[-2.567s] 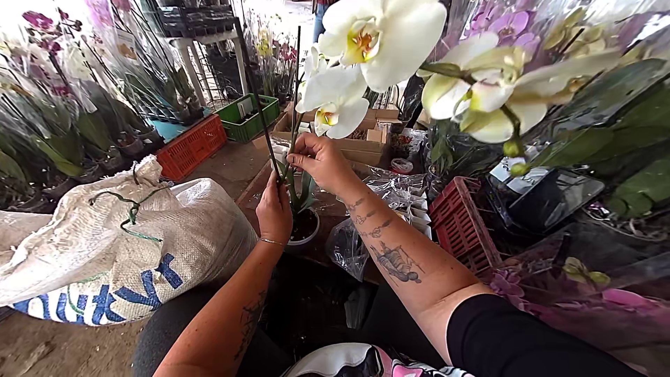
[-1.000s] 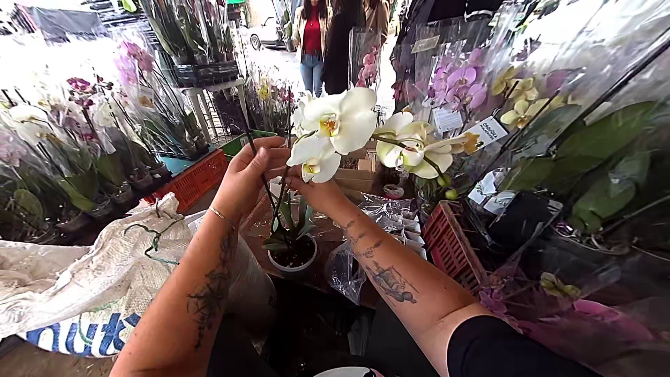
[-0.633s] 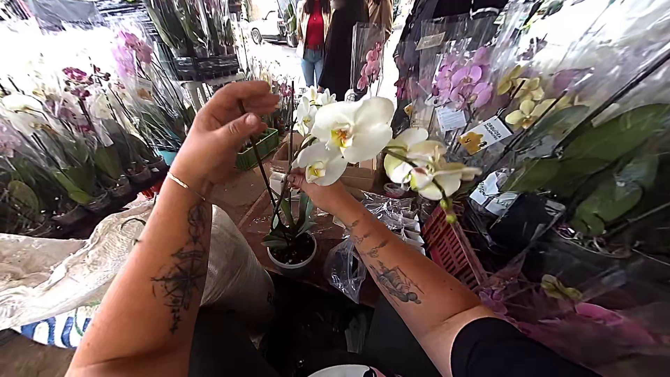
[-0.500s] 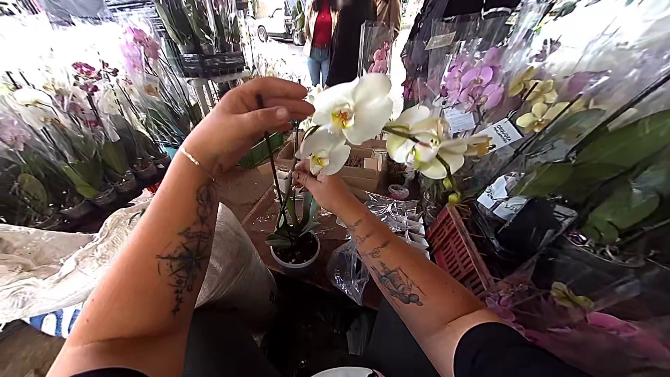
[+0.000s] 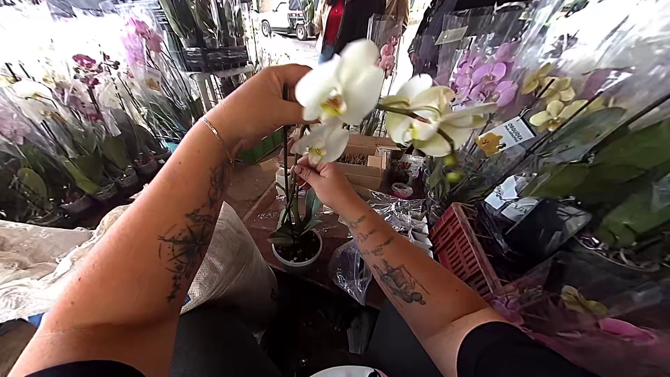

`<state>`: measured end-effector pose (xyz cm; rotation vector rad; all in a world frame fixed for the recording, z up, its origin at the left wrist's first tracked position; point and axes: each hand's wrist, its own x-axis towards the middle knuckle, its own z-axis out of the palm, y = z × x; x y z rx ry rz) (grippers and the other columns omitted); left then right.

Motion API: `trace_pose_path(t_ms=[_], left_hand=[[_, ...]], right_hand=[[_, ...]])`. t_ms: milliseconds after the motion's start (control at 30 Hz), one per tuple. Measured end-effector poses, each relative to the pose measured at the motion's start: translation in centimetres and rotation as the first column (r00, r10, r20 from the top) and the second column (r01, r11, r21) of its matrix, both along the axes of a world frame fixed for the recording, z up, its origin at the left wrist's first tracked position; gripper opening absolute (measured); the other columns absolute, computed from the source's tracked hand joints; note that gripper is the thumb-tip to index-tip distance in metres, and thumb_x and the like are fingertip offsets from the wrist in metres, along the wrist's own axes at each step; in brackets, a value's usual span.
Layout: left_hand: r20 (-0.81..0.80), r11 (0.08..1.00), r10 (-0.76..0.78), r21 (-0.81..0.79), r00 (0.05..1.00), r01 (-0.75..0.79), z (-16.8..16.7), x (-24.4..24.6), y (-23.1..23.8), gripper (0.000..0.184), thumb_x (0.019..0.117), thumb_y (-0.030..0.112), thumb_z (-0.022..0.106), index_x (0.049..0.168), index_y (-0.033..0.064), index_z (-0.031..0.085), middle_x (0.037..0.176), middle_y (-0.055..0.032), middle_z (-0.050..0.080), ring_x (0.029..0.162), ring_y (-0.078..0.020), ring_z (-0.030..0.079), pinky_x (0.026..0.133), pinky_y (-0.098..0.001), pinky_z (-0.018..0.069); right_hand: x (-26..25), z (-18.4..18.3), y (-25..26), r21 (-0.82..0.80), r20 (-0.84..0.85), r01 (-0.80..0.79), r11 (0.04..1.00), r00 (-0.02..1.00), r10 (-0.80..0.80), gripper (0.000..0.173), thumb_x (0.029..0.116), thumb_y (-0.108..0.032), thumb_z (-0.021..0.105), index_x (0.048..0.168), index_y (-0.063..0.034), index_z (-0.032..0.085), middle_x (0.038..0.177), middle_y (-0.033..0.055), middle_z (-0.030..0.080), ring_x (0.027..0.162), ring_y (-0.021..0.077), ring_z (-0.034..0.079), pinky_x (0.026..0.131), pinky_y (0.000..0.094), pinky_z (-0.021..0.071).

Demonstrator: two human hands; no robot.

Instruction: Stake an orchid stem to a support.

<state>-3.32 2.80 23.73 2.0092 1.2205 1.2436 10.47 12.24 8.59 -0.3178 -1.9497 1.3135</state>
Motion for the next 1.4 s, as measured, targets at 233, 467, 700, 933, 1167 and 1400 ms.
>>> trace_pose_path(t_ms=[233, 467, 700, 933, 1167, 1400], left_hand=[[0.226, 0.989, 0.145, 0.003, 0.963, -0.150, -1.0, 0.3, 0.3, 0.014, 0.0985, 0.003, 0.059, 0.109, 0.0128, 0.060, 0.090, 0.0062, 0.069, 0.084, -0.0049, 0.068, 0.079, -0.0255, 0.0602], [0.334, 0.978, 0.186, 0.029, 0.924, -0.207, -1.4, 1.3, 0.3, 0.016, 0.1042, 0.006, 0.054, 0.119, 0.0115, 0.057, 0.093, 0.0075, 0.068, 0.084, -0.0030, 0.068, 0.077, -0.0226, 0.0598], [0.517, 0.974, 0.182, 0.020, 0.836, -0.225, -1.6, 1.7, -0.4, 0.018, 0.1031, 0.008, 0.056, 0.121, 0.0090, 0.057, 0.096, 0.0011, 0.068, 0.087, -0.0093, 0.068, 0.078, -0.0271, 0.0603], [0.569, 0.963, 0.227, -0.009, 0.791, -0.270, -1.5, 2.3, -1.3, 0.015, 0.1019, 0.005, 0.056, 0.117, 0.0096, 0.057, 0.092, 0.0004, 0.067, 0.082, -0.0089, 0.068, 0.074, -0.0256, 0.0594], [0.575, 0.964, 0.226, -0.013, 0.786, -0.267, -1.7, 1.6, -1.7, 0.013, 0.1023, 0.006, 0.056, 0.115, 0.0112, 0.056, 0.093, 0.0019, 0.066, 0.085, -0.0079, 0.067, 0.076, -0.0246, 0.0593], [0.636, 0.967, 0.189, 0.011, 0.749, -0.253, -2.1, 1.5, -1.6, 0.011, 0.1022, 0.003, 0.054, 0.112, 0.0090, 0.055, 0.093, -0.0017, 0.067, 0.086, -0.0116, 0.068, 0.077, -0.0284, 0.0604]], right_hand=[[0.1, 0.3, -0.3, 0.074, 0.003, 0.008, 0.997, 1.000, -0.008, 0.015, 0.1045, -0.011, 0.058, 0.104, -0.0006, 0.068, 0.088, 0.0038, 0.068, 0.076, 0.0058, 0.066, 0.072, 0.0229, 0.0571], [0.2, 0.8, -0.6, 0.126, 0.023, 0.089, 0.988, 0.995, -0.093, 0.014, 0.1036, -0.013, 0.060, 0.107, -0.0012, 0.068, 0.090, 0.0062, 0.068, 0.079, 0.0102, 0.067, 0.075, 0.0280, 0.0582], [0.8, 2.4, -3.9, 0.252, -0.293, 0.387, 0.887, 0.904, -0.311, 0.008, 0.0978, -0.010, 0.065, 0.097, -0.0015, 0.066, 0.094, 0.0088, 0.064, 0.080, 0.0125, 0.064, 0.071, 0.0271, 0.0568], [-2.3, 1.5, -6.0, 0.337, -0.369, 0.574, 0.746, 0.810, -0.456, 0.038, 0.0854, -0.023, 0.083, 0.109, 0.0015, 0.066, 0.100, 0.0133, 0.060, 0.090, 0.0212, 0.060, 0.076, 0.0317, 0.0531], [1.0, -4.5, -6.0, 0.037, -0.159, 0.481, 0.876, 0.868, -0.470, 0.045, 0.0996, -0.029, 0.066, 0.123, 0.0073, 0.053, 0.115, 0.0222, 0.060, 0.105, 0.0273, 0.062, 0.090, 0.0424, 0.0546], [0.9, -21.1, -10.6, -0.814, 0.569, 0.554, 0.176, 0.821, 0.048, 0.074, 0.1089, -0.036, 0.052, 0.161, -0.0126, 0.005, 0.123, 0.0279, 0.055, 0.088, 0.0317, 0.068, 0.073, 0.0410, 0.0579]])
